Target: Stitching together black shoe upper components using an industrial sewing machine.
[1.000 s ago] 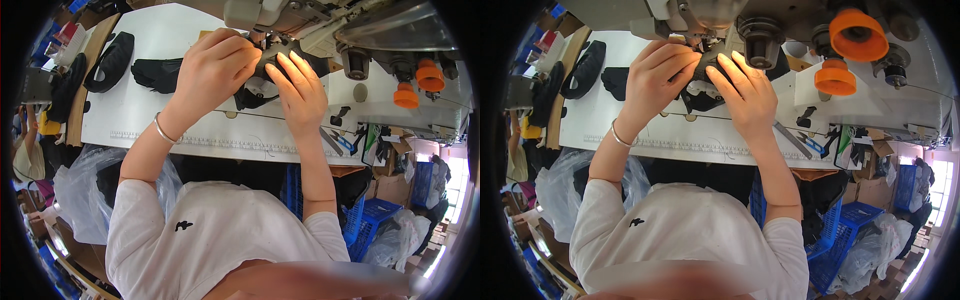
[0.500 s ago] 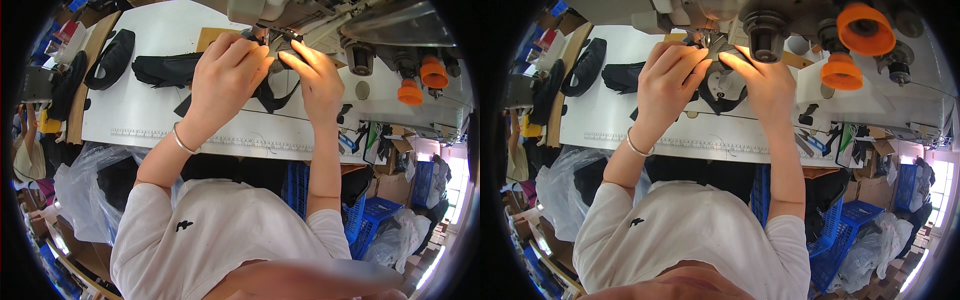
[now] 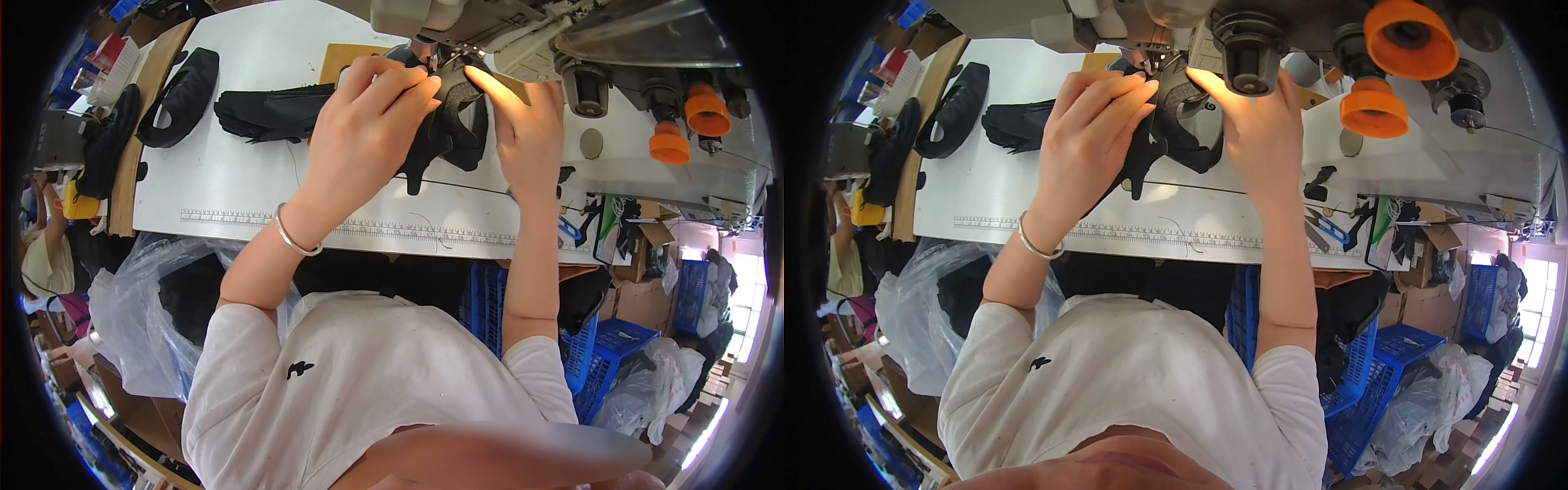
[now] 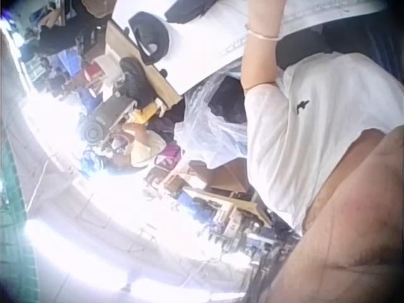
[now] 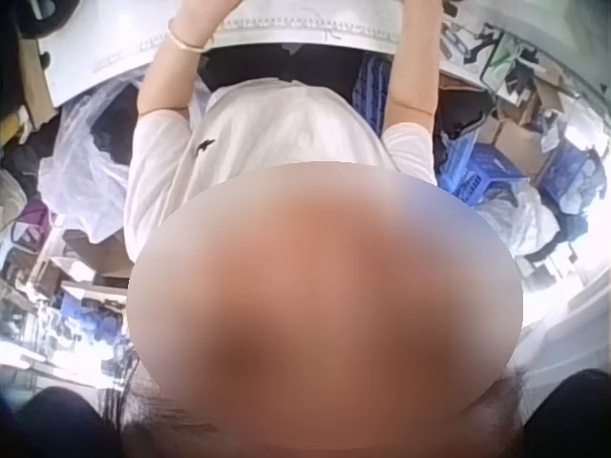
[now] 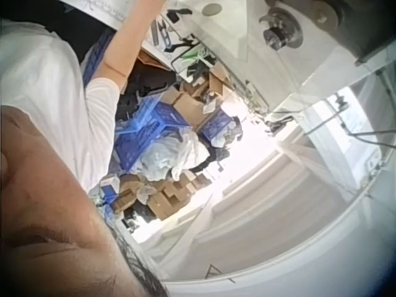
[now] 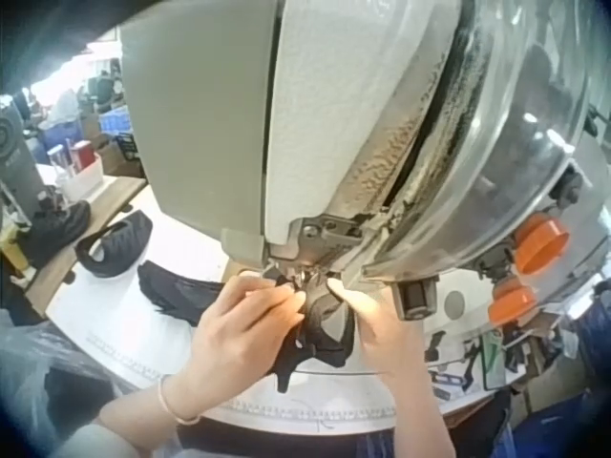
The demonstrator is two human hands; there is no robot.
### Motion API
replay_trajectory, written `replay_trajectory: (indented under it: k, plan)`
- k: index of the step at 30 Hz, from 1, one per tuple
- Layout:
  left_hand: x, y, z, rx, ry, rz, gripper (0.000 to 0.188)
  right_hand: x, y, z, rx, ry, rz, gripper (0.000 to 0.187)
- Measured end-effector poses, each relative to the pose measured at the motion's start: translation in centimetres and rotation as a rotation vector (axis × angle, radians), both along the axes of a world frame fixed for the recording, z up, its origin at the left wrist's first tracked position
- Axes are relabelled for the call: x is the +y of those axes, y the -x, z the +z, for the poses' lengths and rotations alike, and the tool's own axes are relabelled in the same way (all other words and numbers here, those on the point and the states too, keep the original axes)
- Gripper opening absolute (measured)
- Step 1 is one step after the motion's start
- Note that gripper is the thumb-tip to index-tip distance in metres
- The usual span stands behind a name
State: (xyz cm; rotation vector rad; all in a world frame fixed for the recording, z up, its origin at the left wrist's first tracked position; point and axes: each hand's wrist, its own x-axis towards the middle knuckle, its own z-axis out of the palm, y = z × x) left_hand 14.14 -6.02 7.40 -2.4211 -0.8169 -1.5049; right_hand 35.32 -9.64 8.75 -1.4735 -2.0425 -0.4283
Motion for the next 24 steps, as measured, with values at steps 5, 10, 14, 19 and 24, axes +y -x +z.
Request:
replay_trajectory:
  k: [5, 10, 14, 19, 24]
  plan:
    - [0.9, 3.5, 2.2, 0.321, 0.125, -0.131, 0.052, -4.5, 2.3, -2.1, 0.520, 0.104, 0.136, 0.044]
    - [2.1, 4.0, 1.6, 0.442, -0.034, -0.100, 0.051, -4.5, 3.4, -3.9, 1.022, 0.401, 0.260, 0.055]
    - [3.6, 3.0, 0.5, -0.017, 0.009, -0.399, 0.033, -4.5, 2.8, -3.8, 1.254, 0.530, 0.342, 0.056]
    - [3.5, 3.2, -0.8, 0.176, -0.201, -0.435, 0.032, -4.6, 2.7, -3.5, 1.311, 0.548, 0.368, 0.056]
    - [3.6, 3.1, -1.1, 0.177, -0.247, -0.415, 0.030, -4.7, 2.6, -3.7, 1.239, 0.553, 0.326, 0.054]
